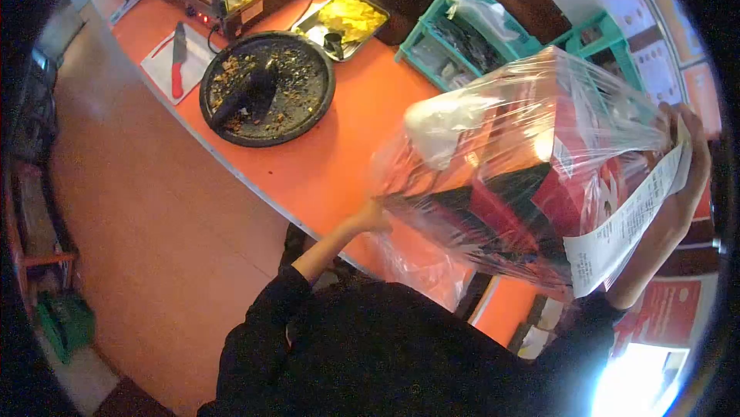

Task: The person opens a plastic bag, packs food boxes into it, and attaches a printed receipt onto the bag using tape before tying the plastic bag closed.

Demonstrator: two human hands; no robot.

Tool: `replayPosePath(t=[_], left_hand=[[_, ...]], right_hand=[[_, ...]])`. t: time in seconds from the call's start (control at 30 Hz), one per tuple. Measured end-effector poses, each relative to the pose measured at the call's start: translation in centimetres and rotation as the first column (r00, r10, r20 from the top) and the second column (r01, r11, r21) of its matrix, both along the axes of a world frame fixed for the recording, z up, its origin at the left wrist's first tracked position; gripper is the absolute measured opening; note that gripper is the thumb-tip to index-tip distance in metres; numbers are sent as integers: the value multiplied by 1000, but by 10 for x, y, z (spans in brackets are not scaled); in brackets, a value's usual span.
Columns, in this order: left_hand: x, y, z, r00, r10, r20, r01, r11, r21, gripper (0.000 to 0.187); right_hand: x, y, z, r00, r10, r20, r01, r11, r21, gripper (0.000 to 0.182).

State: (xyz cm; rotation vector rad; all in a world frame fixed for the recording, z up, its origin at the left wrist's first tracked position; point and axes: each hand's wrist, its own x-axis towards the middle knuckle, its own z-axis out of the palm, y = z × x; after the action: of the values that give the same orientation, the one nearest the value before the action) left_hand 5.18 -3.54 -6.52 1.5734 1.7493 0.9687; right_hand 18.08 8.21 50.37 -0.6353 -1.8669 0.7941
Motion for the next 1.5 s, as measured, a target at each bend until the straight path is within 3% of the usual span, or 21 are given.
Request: replayPosePath(t=[0.1, 0.13, 0.17, 0.23, 0.27, 0.4, 0.57, 0.63, 0.73, 0.8, 0.87, 0.93, 1.0, 1.13, 1.2, 1.23, 1.27, 1.33, 1.37, 1.4, 1.5], left_hand=[[-11, 23, 5, 988, -54, 144, 50, 998, 28, 89], [-16, 30, 8, 979, -68, 191, 63, 998, 31, 89], [-22, 37, 10, 970, -76, 230, 68, 997, 44, 89], [-28, 38, 11, 950, -96, 296, 84, 995, 54, 89], [-30, 35, 2, 941, -114, 318, 109, 993, 34, 89], [-41, -5, -22, 898, -185, 399, 252, 960, -121, 89], [-62, -35, -41, 817, -280, 504, 446, 861, -244, 89], [-72, -42, -50, 785, -304, 539, 510, 811, -286, 89], [-87, -49, -75, 738, -369, 564, 615, 711, -340, 89], [-93, -53, -84, 720, -406, 564, 647, 685, -333, 89], [-95, -55, -81, 735, -370, 569, 603, 740, -297, 89], [-94, -69, -4, 756, -66, 651, 331, 897, -294, 115], [-98, -65, 43, 926, -195, 324, 268, 943, -196, 116], [-98, -49, 93, 922, -295, 250, 368, 868, -334, 114], [-86, -41, 119, 925, -149, 348, 310, 828, -468, 105], [-86, -34, 101, 927, -157, 341, 311, 827, -468, 105], [-80, -28, 106, 926, -338, 169, 378, 822, -426, 101], [-66, -20, 115, 967, -75, 243, 194, 835, -515, 65], [-72, -11, 95, 967, -91, 236, 205, 830, -518, 65], [-82, 4, 57, 921, -390, 7, 360, 844, -396, 48], [-92, 11, 25, 737, -577, -353, 536, 816, -216, 27]], right_hand=[[-12, -10, -8, 998, -10, 62, 4, 995, 96, 42], [-11, -1, -19, 991, 59, 123, -103, 916, 388, 41], [-13, -5, -14, 979, 152, 139, -164, 983, 83, 41], [-18, -14, -5, 980, 193, 55, -135, 836, -532, 40], [-19, -18, -22, 965, 231, 126, -214, 967, -138, 29], [-21, -39, -43, 993, 77, 85, -74, 996, -40, 22], [1, -50, -93, 1000, -13, -1, 13, 967, -255, 31], [10, -55, -113, 990, -99, -104, 36, 873, -486, 30], [28, -45, -146, 993, 9, -114, -70, 836, -544, 26], [37, -47, -163, 992, -45, -115, -28, 821, -570, 22], [49, -45, -174, 989, -29, -144, -60, 817, -573, 22], [68, -42, -183, 969, -64, -237, -87, 814, -574, 21], [74, -59, -182, 968, -89, -235, -68, 808, -585, 22], [88, -76, -186, 978, -124, -170, 5, 823, -568, 27], [86, -80, -190, 967, -140, -211, 31, 893, -449, 21], [88, -80, -188, 965, -146, -219, 34, 894, -447, 21], [90, -81, -183, 991, -40, -124, -15, 911, -413, 21], [87, -90, -172, 998, 23, -52, -40, 931, -363, 30], [81, -97, -167, 997, -14, -80, -15, 940, -340, 34], [82, -97, -165, 999, 27, -46, -43, 910, -412, 31], [86, -95, -162, 990, 116, 77, -65, 876, -477, 26]])
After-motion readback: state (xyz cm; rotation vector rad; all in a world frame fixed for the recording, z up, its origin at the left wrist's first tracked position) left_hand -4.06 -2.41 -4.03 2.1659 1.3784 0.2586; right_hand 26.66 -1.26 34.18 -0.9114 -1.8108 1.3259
